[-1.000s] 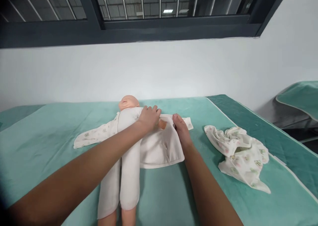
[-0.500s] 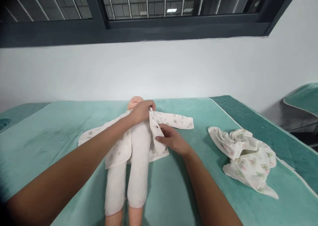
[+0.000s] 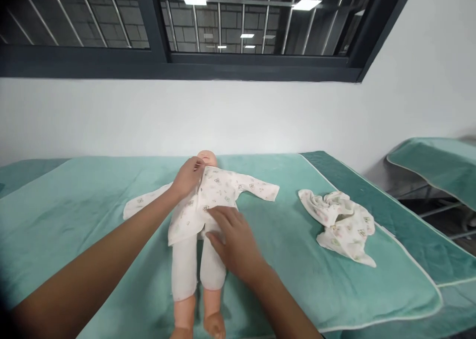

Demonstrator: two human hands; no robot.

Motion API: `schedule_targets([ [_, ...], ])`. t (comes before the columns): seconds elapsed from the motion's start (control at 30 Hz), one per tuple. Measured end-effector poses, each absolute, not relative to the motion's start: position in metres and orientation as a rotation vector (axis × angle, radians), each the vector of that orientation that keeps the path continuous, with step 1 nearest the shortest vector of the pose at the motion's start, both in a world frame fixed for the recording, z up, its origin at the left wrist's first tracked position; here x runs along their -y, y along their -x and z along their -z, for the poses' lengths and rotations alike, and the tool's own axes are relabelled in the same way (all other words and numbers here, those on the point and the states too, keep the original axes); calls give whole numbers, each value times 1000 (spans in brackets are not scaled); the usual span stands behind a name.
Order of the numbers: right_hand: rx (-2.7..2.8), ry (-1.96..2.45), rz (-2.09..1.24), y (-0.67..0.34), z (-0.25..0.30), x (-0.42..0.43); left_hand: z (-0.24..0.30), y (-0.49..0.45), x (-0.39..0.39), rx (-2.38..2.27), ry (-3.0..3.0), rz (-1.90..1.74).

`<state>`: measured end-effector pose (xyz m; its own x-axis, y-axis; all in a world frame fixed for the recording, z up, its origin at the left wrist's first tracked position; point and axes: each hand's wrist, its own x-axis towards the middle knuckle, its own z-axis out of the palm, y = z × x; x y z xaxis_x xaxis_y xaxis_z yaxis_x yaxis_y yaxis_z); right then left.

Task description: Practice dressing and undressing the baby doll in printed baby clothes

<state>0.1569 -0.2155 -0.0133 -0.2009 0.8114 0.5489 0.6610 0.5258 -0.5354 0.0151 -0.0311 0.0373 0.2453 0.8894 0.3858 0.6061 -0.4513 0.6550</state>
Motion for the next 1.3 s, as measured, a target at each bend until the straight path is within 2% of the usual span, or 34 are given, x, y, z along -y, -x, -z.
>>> schedule_targets([
  [0.2,1790,1412,-160,-172,42,209,-20,-23,42,-1379,-2300,-914],
  [0.37,2007,1253,-115,-172,27,218,-12,-21,42,-1188,-2475,-962],
  [0.5,2077,1255,-91,-218,17,239,-18,-19,46,-975,-2628,-959],
  [0.63,1852,1695,205,-311,21,253,-27,-41,68,-962,-2769,-921],
  [0.73,1790,2178,442,-372,31,256,-27,-69,99,-894,-2916,-670],
  [0.8,1772,2381,445,-395,37,254,-24,-83,121,-855,-2959,-405],
  [0.9,1691,2420,237,-400,35,248,-19,-86,149,-796,-3004,-149],
  [0.97,1603,2260,11,-388,28,244,-20,-73,161,-798,-3032,-277],
  [1.03,1571,2035,-195,-367,19,243,-22,-50,165,-895,-2968,-602],
  [1.17,1588,1651,-437,-314,10,234,-12,14,154,-1380,-2414,-1243],
  [1.23,1541,1517,-427,-286,13,219,2,43,144,-1615,-1925,-1338],
  [1.3,1494,1493,-483,-259,19,196,16,64,136,-1650,-1509,-1206],
])
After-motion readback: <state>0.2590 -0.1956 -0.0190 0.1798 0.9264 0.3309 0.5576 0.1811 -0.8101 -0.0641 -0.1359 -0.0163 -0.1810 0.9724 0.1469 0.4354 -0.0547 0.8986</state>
